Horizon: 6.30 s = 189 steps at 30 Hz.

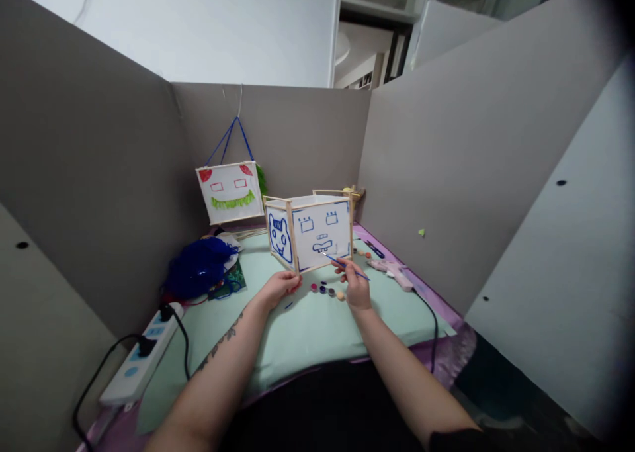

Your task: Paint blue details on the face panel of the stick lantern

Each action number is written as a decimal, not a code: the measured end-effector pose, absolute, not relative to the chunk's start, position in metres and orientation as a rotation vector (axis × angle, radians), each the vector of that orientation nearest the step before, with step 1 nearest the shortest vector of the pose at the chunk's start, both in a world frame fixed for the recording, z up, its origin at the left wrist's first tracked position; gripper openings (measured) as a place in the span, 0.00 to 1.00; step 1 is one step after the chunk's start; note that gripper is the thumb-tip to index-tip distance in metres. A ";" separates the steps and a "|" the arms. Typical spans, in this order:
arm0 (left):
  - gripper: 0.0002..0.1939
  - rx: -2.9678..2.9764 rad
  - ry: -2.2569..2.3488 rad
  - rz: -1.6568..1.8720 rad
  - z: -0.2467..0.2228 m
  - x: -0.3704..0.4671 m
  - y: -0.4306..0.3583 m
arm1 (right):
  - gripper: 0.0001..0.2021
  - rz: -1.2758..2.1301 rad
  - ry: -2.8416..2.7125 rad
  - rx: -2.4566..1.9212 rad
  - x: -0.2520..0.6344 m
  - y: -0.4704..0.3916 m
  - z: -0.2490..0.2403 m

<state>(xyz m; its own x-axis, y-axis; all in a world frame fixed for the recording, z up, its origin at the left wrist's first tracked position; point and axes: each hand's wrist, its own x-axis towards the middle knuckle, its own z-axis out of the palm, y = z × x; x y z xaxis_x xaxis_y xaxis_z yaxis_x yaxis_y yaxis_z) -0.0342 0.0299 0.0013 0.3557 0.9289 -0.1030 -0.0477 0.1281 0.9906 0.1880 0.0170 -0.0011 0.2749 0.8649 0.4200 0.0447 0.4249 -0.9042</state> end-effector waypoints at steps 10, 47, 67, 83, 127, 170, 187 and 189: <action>0.16 1.216 0.920 0.905 -0.004 -0.035 0.033 | 0.21 0.685 -1.156 -1.026 0.187 0.017 0.001; 0.17 1.191 0.937 0.908 -0.003 -0.034 0.032 | 0.24 0.641 -1.049 -1.098 0.189 0.017 0.006; 0.16 1.181 0.931 0.915 -0.006 -0.035 0.034 | 0.19 0.320 -1.471 -1.113 0.192 -0.005 0.000; 0.17 1.167 0.922 0.920 0.000 -0.034 0.031 | 0.21 0.240 -1.647 -1.168 0.185 -0.001 0.004; 0.17 1.202 0.940 0.912 -0.002 -0.035 0.032 | 0.15 0.441 -1.195 -1.058 0.191 0.008 0.005; 0.17 1.197 0.931 0.907 -0.004 -0.035 0.033 | 0.18 0.374 -0.973 -1.068 0.198 0.014 0.002; 0.17 1.184 0.929 0.905 -0.002 -0.035 0.032 | 0.19 0.262 -1.546 -1.081 0.191 -0.001 -0.001; 0.17 1.182 0.930 0.906 -0.001 -0.034 0.032 | 0.19 0.249 -1.585 -1.084 0.190 0.000 0.000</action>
<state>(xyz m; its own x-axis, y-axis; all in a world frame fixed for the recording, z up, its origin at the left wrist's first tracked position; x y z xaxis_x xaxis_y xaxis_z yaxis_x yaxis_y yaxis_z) -0.0344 0.0322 -0.0015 0.3531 0.9292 -0.1092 -0.0850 0.1480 0.9853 0.1903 0.0000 0.0003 0.0680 0.7421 0.6669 0.5021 0.5522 -0.6656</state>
